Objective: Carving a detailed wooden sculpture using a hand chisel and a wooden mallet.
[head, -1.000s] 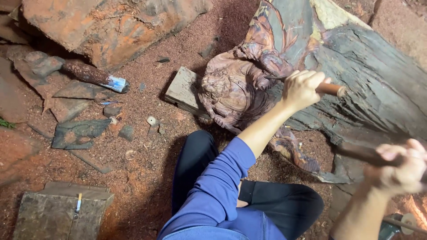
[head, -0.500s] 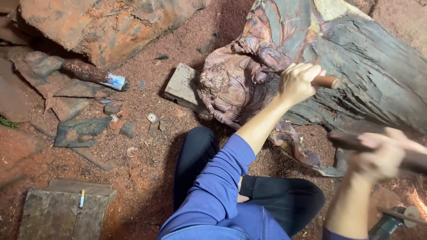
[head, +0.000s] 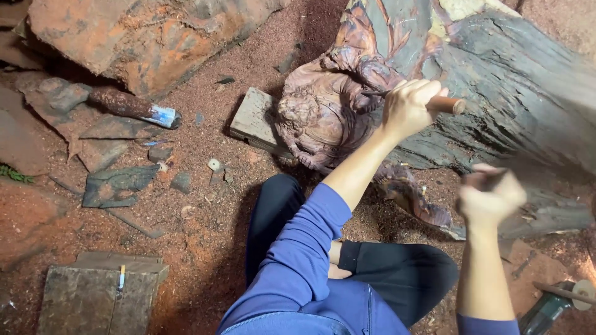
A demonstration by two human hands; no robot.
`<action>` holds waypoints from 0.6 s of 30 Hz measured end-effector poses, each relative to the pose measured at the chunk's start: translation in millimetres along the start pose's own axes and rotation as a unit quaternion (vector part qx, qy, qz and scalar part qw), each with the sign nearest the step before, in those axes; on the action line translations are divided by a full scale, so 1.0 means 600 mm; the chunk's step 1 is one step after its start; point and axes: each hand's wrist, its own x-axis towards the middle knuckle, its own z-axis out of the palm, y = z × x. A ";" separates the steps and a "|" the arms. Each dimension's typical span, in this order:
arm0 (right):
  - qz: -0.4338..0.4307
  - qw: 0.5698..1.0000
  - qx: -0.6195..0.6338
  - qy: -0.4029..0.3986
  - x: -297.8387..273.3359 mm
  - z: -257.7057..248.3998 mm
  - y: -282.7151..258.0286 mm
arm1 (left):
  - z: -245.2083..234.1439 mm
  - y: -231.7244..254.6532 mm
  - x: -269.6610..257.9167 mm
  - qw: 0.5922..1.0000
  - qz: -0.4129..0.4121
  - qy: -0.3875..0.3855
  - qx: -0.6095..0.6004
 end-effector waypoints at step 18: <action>0.020 0.922 -0.365 -0.126 -0.008 -0.019 -0.020 | -0.032 -0.003 0.023 0.999 -0.014 0.030 -0.031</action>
